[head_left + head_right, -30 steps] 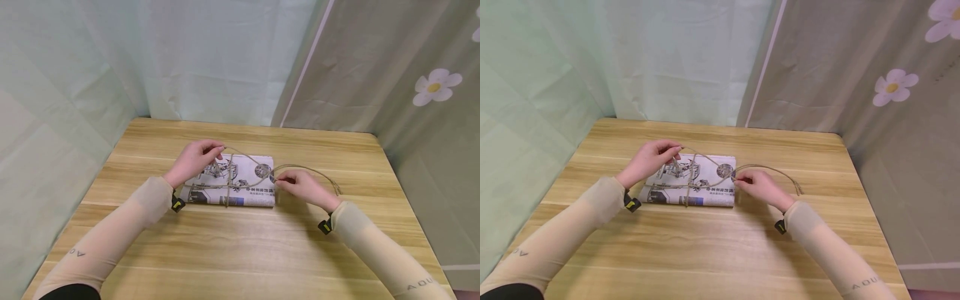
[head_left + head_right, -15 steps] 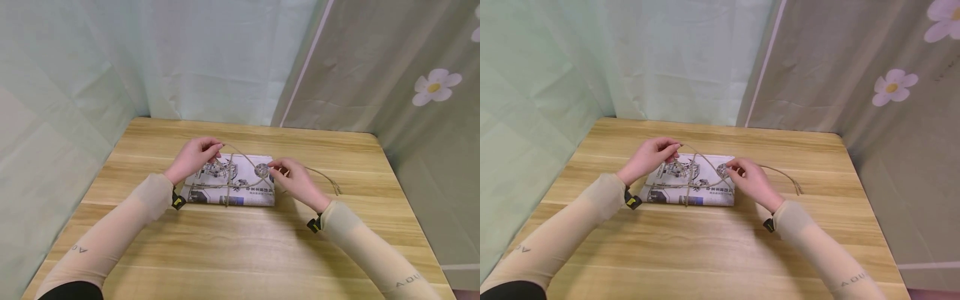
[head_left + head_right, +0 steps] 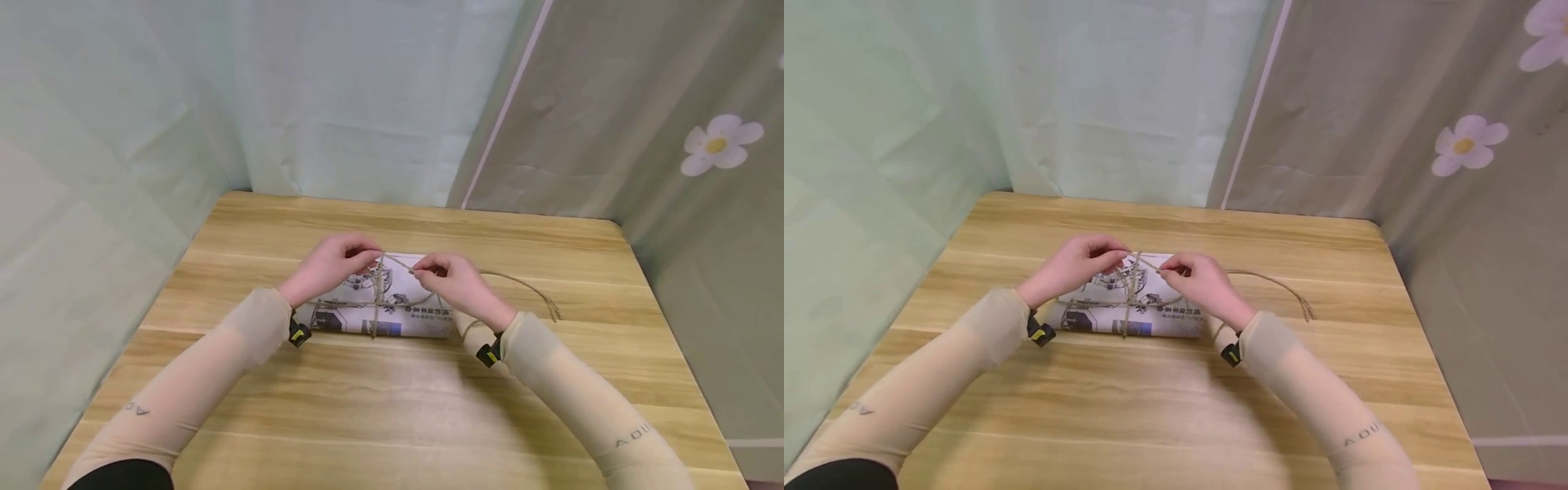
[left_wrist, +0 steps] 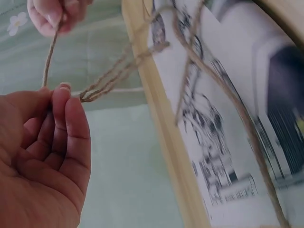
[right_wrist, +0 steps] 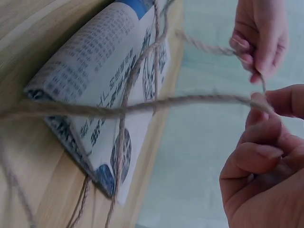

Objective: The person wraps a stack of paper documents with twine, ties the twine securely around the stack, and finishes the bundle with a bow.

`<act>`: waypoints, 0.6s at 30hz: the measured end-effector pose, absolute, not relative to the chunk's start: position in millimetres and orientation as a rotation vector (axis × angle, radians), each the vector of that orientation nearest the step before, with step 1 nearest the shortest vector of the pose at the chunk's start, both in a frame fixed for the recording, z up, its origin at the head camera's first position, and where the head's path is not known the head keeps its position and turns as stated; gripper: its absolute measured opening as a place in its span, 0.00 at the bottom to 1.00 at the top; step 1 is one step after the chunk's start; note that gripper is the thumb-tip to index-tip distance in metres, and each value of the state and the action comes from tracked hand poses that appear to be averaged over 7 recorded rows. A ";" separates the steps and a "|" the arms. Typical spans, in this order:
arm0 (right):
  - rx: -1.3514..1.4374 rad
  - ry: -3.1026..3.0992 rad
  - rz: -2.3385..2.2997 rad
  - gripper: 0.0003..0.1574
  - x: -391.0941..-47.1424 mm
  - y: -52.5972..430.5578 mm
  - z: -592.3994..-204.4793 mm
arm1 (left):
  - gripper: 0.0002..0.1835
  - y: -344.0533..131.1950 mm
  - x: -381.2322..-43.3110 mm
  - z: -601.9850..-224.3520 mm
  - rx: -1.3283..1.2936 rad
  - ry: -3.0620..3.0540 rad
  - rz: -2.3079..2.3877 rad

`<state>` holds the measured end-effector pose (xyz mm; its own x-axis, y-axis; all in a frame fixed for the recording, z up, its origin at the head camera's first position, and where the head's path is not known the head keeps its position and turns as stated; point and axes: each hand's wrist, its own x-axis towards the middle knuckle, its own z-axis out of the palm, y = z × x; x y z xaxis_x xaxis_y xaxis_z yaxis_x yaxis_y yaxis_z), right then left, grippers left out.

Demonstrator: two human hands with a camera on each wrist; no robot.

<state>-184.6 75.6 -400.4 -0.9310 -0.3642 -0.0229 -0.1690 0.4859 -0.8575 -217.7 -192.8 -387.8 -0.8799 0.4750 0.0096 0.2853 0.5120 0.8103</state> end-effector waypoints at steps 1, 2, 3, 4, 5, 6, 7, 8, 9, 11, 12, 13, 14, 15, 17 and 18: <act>-0.456 2.531 -1.425 0.12 -184.0 77.3 -400.1 | 0.11 -195.4 -217.7 -388.1 0.643 2.554 1.280; -0.448 2.528 -1.431 0.12 -183.3 79.3 -399.8 | 0.12 -198.4 -217.9 -388.4 0.635 2.569 1.257; -0.444 2.525 -1.435 0.13 -182.7 81.2 -399.5 | 0.12 -201.9 -218.3 -388.9 0.637 2.591 1.227; -0.448 2.528 -1.432 0.13 -182.4 83.0 -399.7 | 0.12 -205.4 -219.0 -389.7 0.645 2.622 1.186; -0.455 2.531 -1.430 0.13 -182.2 84.6 -400.2 | 0.12 -208.7 -219.3 -390.2 0.655 2.645 1.153; -0.460 2.537 -1.430 0.13 -182.0 86.1 -400.8 | 0.12 -211.5 -220.0 -391.0 0.667 2.666 1.126; -0.464 2.543 -1.435 0.14 -181.6 87.5 -401.4 | 0.12 -214.3 -220.8 -392.2 0.682 2.684 1.097; -0.467 2.548 -1.441 0.14 -181.0 88.6 -401.7 | 0.12 -216.6 -221.6 -393.0 0.702 2.700 1.066; -0.473 2.553 -1.450 0.14 -180.3 89.4 -402.3 | 0.12 -218.6 -222.3 -394.1 0.724 2.714 1.037; -0.481 2.564 -1.470 0.13 -178.9 89.6 -402.5 | 0.12 -222.0 -223.0 -396.3 0.750 2.734 0.987; -0.485 2.563 -1.485 0.13 -177.9 89.3 -402.3 | 0.11 -223.4 -223.5 -397.6 0.764 2.749 0.954; -0.492 2.555 -1.504 0.13 -177.1 89.0 -401.9 | 0.11 -224.7 -223.9 -398.9 0.778 2.764 0.922; -0.497 2.548 -1.520 0.13 -176.3 88.5 -401.2 | 0.11 -225.8 -224.0 -400.2 0.790 2.779 0.892; -0.502 2.543 -1.533 0.13 -175.5 88.0 -400.8 | 0.11 -226.8 -224.2 -401.5 0.803 2.795 0.857; -0.511 2.538 -1.555 0.13 -174.1 86.8 -399.6 | 0.10 -228.4 -224.3 -403.5 0.821 2.824 0.796; -0.514 2.534 -1.565 0.13 -173.6 86.2 -399.4 | 0.10 -228.9 -224.2 -404.1 0.826 2.835 0.777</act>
<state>-173.6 86.2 -399.4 -0.9352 -0.3459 0.0758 -0.2226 0.4079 -0.8855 -224.2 -228.9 -404.1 -0.8501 0.5236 0.0556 0.4788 0.7248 0.4953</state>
